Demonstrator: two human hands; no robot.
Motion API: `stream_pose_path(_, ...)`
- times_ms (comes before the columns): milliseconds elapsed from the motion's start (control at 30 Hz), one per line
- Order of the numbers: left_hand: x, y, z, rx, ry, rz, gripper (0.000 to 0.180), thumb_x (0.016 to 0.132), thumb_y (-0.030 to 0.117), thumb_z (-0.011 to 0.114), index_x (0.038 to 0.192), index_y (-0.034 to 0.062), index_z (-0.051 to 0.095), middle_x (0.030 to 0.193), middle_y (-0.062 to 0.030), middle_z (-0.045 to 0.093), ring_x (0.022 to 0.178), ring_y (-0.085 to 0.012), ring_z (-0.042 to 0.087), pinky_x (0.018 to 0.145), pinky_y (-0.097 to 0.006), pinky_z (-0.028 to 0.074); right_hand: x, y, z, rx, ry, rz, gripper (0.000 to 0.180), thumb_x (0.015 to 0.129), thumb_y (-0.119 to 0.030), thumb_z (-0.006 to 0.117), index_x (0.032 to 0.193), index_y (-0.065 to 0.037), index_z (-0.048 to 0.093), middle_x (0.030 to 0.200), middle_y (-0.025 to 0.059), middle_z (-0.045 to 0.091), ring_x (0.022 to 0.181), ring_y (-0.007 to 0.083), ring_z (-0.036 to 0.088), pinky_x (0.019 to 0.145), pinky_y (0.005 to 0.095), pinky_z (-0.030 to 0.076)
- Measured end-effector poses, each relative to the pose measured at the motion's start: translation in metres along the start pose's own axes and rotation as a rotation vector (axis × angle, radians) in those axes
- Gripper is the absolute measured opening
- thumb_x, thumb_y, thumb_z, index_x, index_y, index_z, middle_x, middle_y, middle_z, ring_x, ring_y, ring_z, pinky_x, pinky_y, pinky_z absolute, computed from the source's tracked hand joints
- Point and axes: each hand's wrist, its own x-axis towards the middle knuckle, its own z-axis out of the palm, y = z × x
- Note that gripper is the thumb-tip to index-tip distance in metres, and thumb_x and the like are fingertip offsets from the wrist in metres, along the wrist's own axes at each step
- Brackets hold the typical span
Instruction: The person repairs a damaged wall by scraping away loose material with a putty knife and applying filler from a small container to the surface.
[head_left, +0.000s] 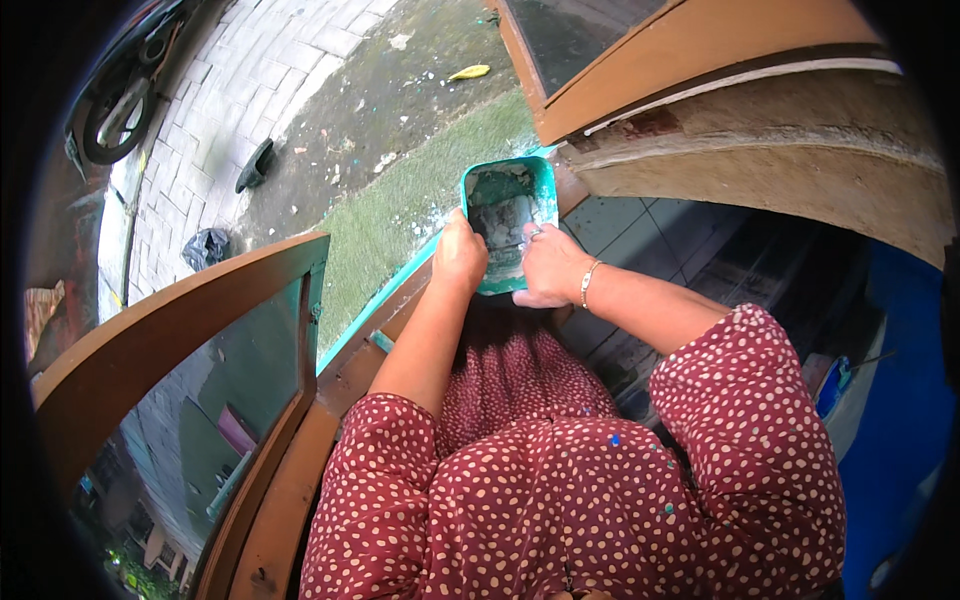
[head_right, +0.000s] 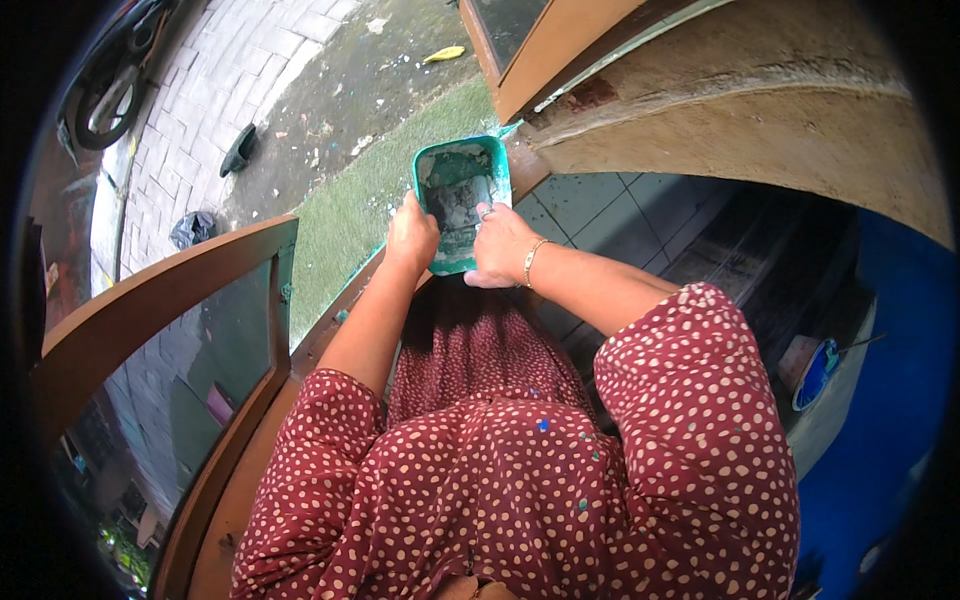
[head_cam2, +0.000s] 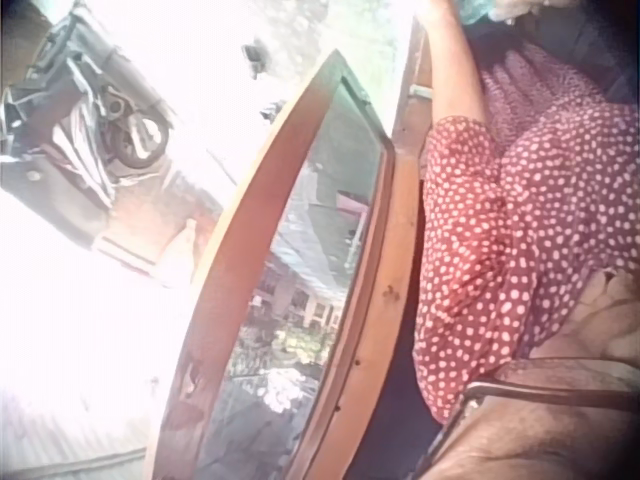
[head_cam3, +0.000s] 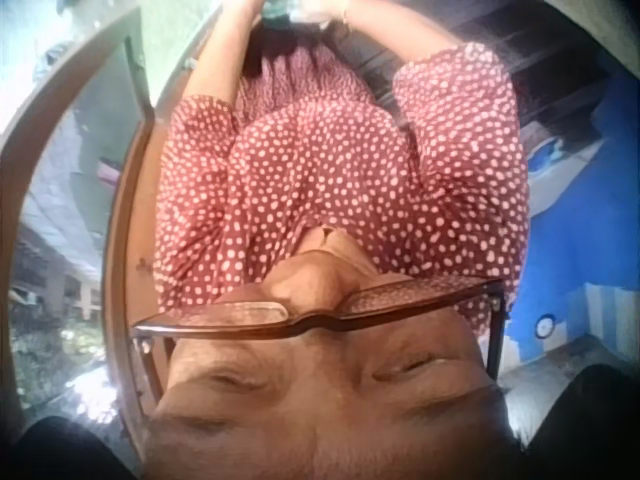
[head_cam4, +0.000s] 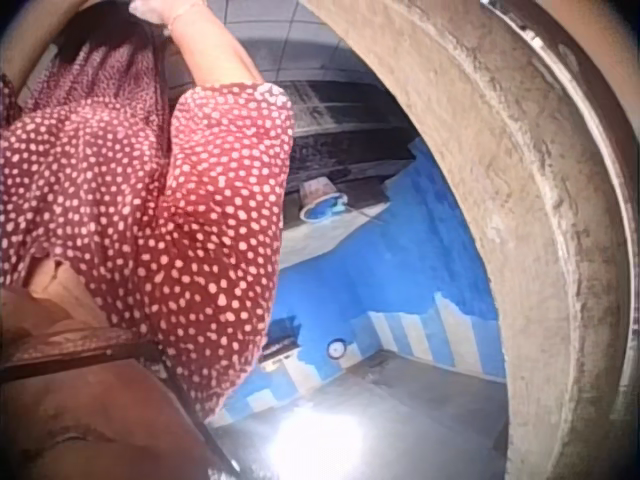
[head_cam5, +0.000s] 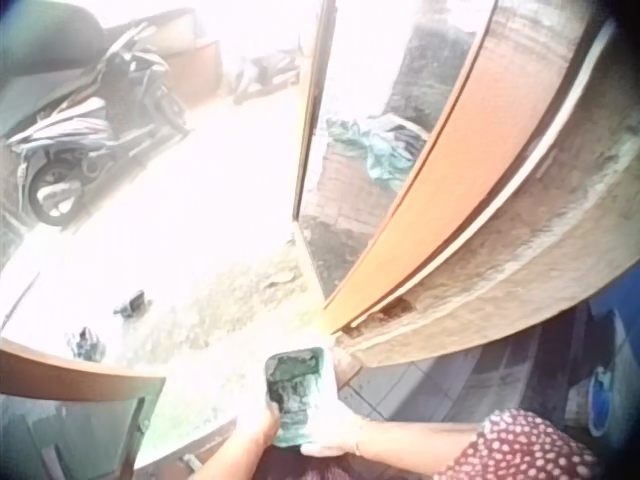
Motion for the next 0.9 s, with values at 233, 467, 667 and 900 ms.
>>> stream_pose_path(233, 0.006, 0.0, -0.001, -0.022, 0.007, -0.005, 0.044, 0.08, 0.006, 0.051, 0.121, -0.0075, 0.045, 0.099, -0.0324, 0.06, 0.095, -0.0458, 0.059, 0.085, -0.05, 0.046, 0.013, 0.001, 0.051, -0.245, 0.087, -0.132, 0.024, 0.083, -0.018, 0.051, 0.089, -0.003, 0.069, 0.086, 0.0094, 0.066, 0.098, 0.0231, 0.054, 0.091, 0.0347, 0.035)
stream_pose_path(467, 0.009, -0.001, 0.006, -0.06, 0.069, -0.041, 0.028, 0.08, 0.007, 0.052, 0.104, -0.0075, 0.049, 0.094, -0.0327, 0.061, 0.092, -0.0466, 0.059, 0.083, -0.051, 0.047, 0.011, 0.0, 0.073, 0.021, 0.208, -0.058, 0.02, 0.081, -0.012, 0.049, 0.089, -0.005, 0.066, 0.081, 0.0098, 0.066, 0.092, 0.0258, 0.061, 0.098, 0.0404, 0.036)
stream_pose_path(667, 0.01, -0.004, 0.01, -0.044, 0.117, -0.038, 0.023, 0.08, 0.006, 0.052, 0.099, -0.0063, 0.048, 0.089, -0.0324, 0.061, 0.087, -0.0474, 0.06, 0.08, -0.052, 0.047, 0.012, -0.005, 0.023, 0.047, -0.098, -0.064, 0.022, 0.079, -0.015, 0.05, 0.093, -0.009, 0.067, 0.086, 0.007, 0.068, 0.09, 0.025, 0.061, 0.101, 0.0425, 0.034)
stream_pose_path(900, 0.004, -0.001, 0.01, -0.024, 0.105, 0.003, 0.026, 0.079, 0.006, 0.053, 0.102, -0.0063, 0.048, 0.09, -0.0321, 0.061, 0.087, -0.0471, 0.06, 0.079, -0.051, 0.048, 0.035, -0.036, 0.078, 0.144, 0.416, -0.116, 0.038, 0.082, -0.013, 0.047, 0.119, -0.007, 0.054, 0.115, 0.0116, 0.06, 0.108, 0.0272, 0.057, 0.104, 0.0441, 0.033)
